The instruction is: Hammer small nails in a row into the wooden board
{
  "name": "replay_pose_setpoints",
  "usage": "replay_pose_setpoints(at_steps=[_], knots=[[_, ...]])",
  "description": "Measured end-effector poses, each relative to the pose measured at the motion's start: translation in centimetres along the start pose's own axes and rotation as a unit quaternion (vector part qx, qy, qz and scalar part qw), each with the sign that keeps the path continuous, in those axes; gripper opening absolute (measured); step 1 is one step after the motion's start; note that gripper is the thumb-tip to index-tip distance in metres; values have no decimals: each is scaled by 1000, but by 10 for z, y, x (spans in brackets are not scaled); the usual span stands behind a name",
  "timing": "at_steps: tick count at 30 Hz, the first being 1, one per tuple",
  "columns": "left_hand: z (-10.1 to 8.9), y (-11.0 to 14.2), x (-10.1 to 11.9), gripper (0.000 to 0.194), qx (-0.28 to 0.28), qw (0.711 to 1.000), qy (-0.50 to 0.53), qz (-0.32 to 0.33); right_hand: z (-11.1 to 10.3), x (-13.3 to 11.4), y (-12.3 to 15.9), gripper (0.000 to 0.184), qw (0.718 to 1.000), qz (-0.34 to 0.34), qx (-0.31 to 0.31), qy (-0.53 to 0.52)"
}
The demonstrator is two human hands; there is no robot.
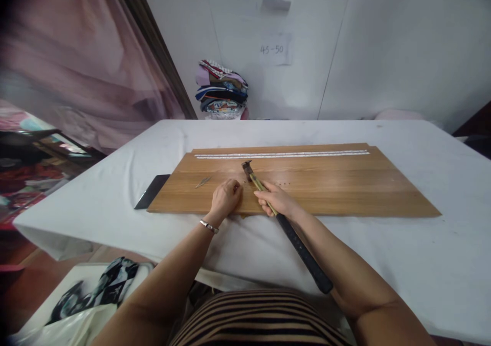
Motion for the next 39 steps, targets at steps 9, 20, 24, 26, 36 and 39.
replay_pose_setpoints(at_steps=[9,20,24,26,36,39], knots=[[1,0,0,17,1,1000,-3,2,2,-3,2,61,1000,0,1,6],[0,0,0,17,-3,1000,-9,1,1,-2,1,58,1000,-3,-1,5],[0,0,0,17,-7,1000,-4,-5,1,-2,1,59,1000,0,0,6],[0,0,0,18,-8,1000,-1,-10,1,-2,1,61,1000,-1,2,5],[0,1,0,17,-2,1000,12,-3,0,2,-2,58,1000,-13,7,4],[-1,1,1,17,-1,1000,17,-1,-1,2,-2,57,1000,-14,9,5]])
Point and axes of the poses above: each hand's wrist, its own y-axis away from the middle knuckle, its own z-axis out of the palm, x = y × z, the point moved 3 cm from there along -y, towards the middle knuckle, and after that the axes turned 1 degree about z, right-handed, at the moved point
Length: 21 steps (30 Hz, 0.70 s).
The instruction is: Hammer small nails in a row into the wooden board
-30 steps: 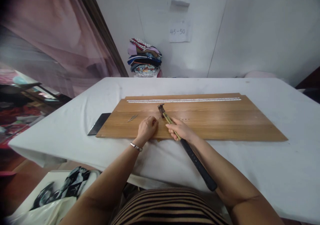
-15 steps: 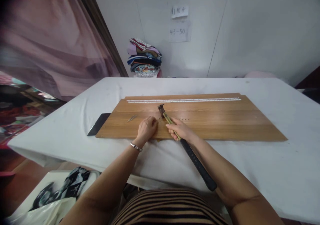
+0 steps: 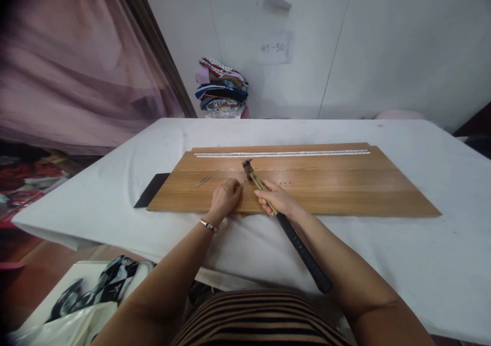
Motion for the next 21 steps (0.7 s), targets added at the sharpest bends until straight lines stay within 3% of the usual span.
replay_pose_setpoints(at_steps=[9,21], knots=[[3,-1,-3,16,13,1000,11,3,1,-1,2,61,1000,9,0,2],[2,0,-1,17,8,1000,7,1,1,-3,2,52,1000,1,0,7]])
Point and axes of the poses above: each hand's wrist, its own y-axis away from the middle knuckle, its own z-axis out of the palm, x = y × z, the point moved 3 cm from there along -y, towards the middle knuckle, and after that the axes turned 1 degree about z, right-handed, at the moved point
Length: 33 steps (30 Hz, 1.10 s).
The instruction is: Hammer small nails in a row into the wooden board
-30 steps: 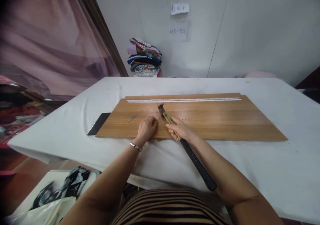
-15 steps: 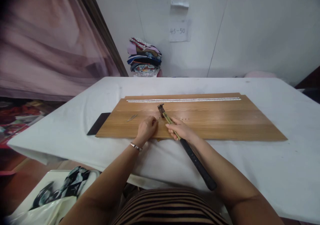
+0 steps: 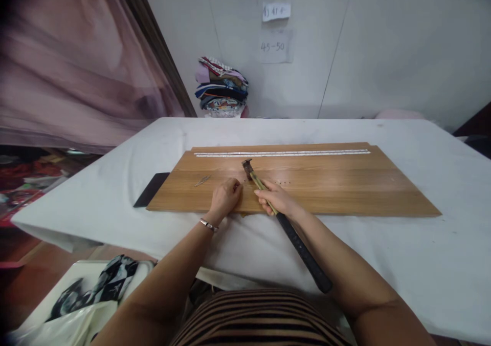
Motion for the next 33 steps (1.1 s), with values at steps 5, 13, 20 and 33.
replay_pose_setpoints(at_steps=[5,13,20,33], knots=[[-1,0,0,17,-1,1000,-2,-1,0,2,0,52,1000,6,1,-3],[-2,1,2,18,-8,1000,-9,-10,0,0,1,58,1000,-1,-3,-5],[-2,0,1,16,-9,1000,-16,-9,0,1,1,58,1000,0,-4,-9],[0,0,-1,16,-2,1000,0,-4,0,2,0,66,1000,12,3,-17]])
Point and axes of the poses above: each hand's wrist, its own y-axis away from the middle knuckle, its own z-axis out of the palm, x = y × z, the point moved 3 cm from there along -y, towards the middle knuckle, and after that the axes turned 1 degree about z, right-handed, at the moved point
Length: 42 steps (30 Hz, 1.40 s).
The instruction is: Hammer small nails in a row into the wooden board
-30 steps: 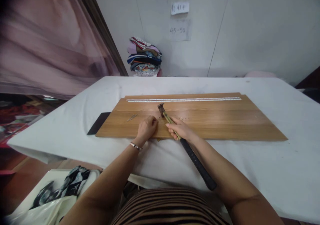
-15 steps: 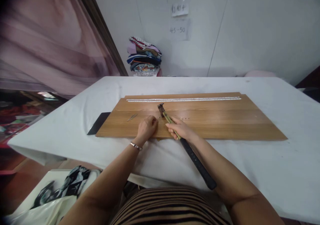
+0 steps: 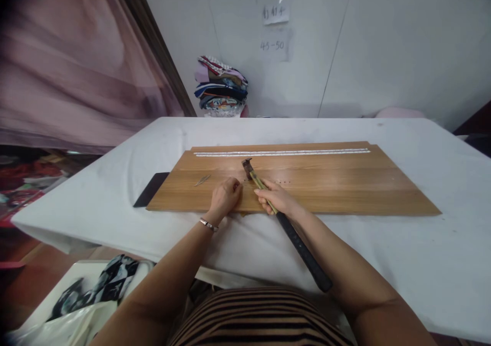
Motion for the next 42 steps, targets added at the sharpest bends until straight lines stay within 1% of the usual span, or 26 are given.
replay_pose_setpoints(at_steps=[8,12,15,21,32,37,42], knots=[[1,-1,-1,17,-1,1000,-1,-3,1,-1,0,58,1000,-1,-3,8],[1,0,-1,18,-3,1000,-2,-4,1,-2,0,62,1000,-9,-5,7],[1,0,-1,18,-2,1000,2,-1,0,-1,0,64,1000,-3,-2,4],[0,0,0,16,0,1000,0,-1,1,-3,1,59,1000,2,0,3],[-1,0,2,17,-10,1000,-5,-2,1,-2,2,65,1000,8,-3,1],[1,1,0,18,-8,1000,-1,-2,0,0,1,61,1000,-3,-7,7],[0,1,1,16,-3,1000,2,1,0,-1,1,61,1000,-1,-4,5]])
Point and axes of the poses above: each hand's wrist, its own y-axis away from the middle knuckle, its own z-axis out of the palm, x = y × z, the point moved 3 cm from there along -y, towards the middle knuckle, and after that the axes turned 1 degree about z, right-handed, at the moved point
